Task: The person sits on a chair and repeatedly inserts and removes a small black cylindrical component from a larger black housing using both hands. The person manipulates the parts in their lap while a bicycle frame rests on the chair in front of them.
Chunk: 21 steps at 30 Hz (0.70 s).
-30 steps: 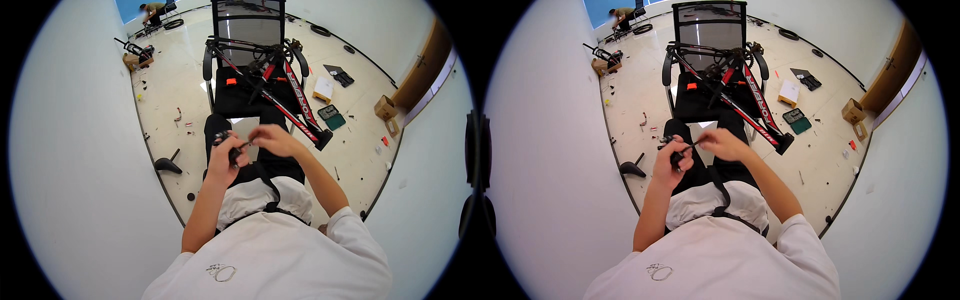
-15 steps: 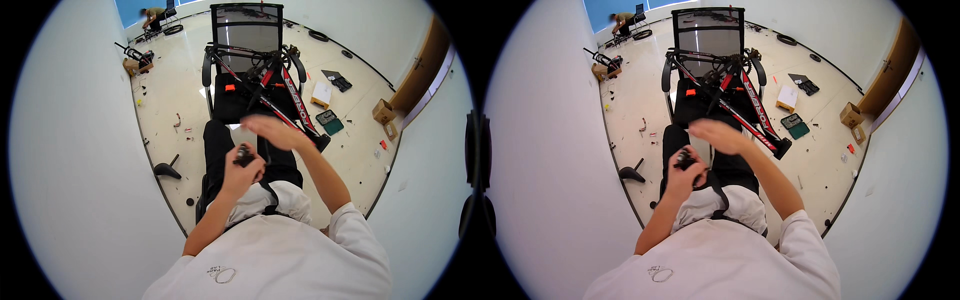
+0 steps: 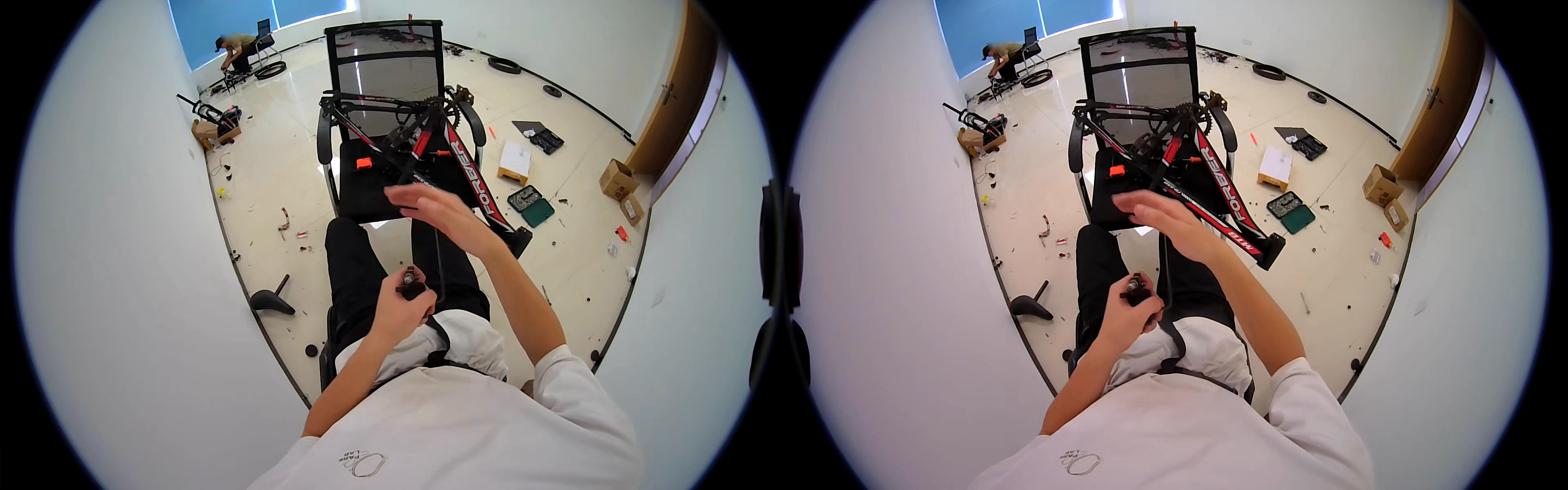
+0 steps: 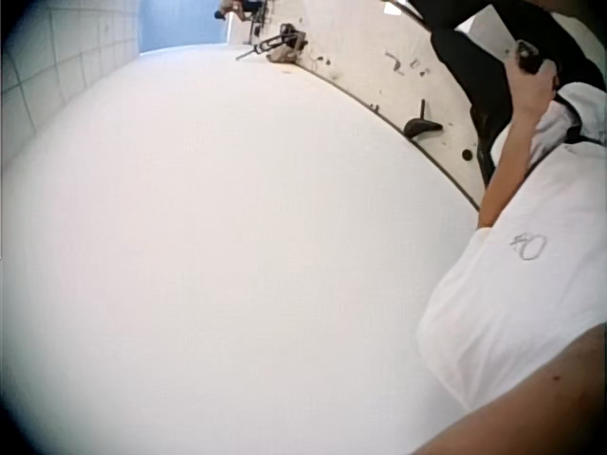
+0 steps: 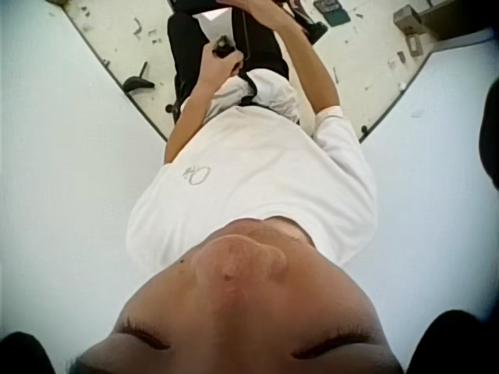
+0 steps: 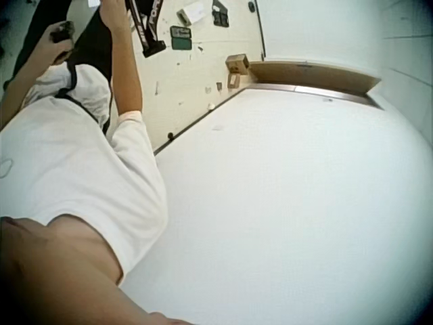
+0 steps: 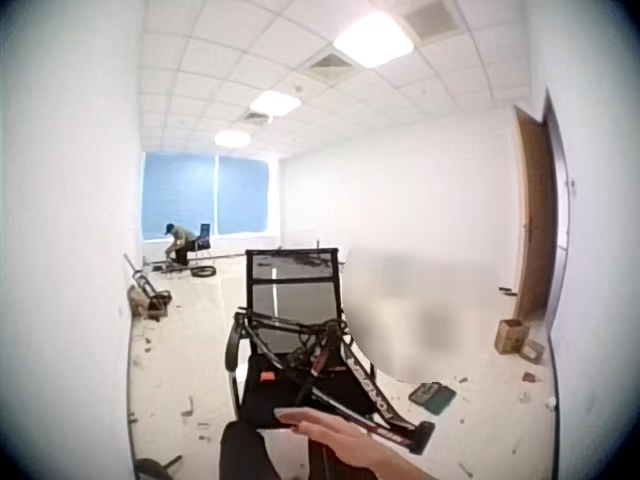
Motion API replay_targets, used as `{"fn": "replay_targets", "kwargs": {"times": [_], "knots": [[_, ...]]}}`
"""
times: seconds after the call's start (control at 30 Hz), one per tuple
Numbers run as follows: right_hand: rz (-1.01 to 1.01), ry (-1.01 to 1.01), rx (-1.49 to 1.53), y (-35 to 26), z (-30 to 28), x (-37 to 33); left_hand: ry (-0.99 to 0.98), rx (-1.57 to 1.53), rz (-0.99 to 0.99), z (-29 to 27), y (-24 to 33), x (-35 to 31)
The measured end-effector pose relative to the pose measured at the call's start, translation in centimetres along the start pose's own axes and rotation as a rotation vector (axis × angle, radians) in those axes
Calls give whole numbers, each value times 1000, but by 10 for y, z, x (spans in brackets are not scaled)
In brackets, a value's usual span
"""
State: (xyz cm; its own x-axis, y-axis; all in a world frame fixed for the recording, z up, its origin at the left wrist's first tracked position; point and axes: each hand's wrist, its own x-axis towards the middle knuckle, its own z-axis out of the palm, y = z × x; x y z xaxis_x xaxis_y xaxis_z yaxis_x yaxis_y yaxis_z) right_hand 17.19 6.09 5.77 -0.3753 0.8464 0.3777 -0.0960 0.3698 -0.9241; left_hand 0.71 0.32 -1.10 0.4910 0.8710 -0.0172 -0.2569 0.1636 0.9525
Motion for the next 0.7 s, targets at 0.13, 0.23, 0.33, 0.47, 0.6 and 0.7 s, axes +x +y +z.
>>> {"fn": "replay_targets", "kwargs": {"times": [0.13, 0.23, 0.33, 0.47, 0.6, 0.7], "knots": [[573, -223, 300, 89, 12, -65, 91, -109, 142, -19, 31, -2], [526, -580, 163, 60, 56, -88, 193, -169, 159, -47, 44, 4], [183, -713, 177, 5, 68, -68, 287, -152, 141, -51, 36, 8], [-40, -461, 285, -42, 56, -26, 205, -108, 140, -26, -2, 7], [58, -70, 13, -6, 3, -2, 67, 0, -49, -6, 16, 0], [179, -186, -233, 42, 4, -26, 20, -21, -89, -12, 23, 2]]}}
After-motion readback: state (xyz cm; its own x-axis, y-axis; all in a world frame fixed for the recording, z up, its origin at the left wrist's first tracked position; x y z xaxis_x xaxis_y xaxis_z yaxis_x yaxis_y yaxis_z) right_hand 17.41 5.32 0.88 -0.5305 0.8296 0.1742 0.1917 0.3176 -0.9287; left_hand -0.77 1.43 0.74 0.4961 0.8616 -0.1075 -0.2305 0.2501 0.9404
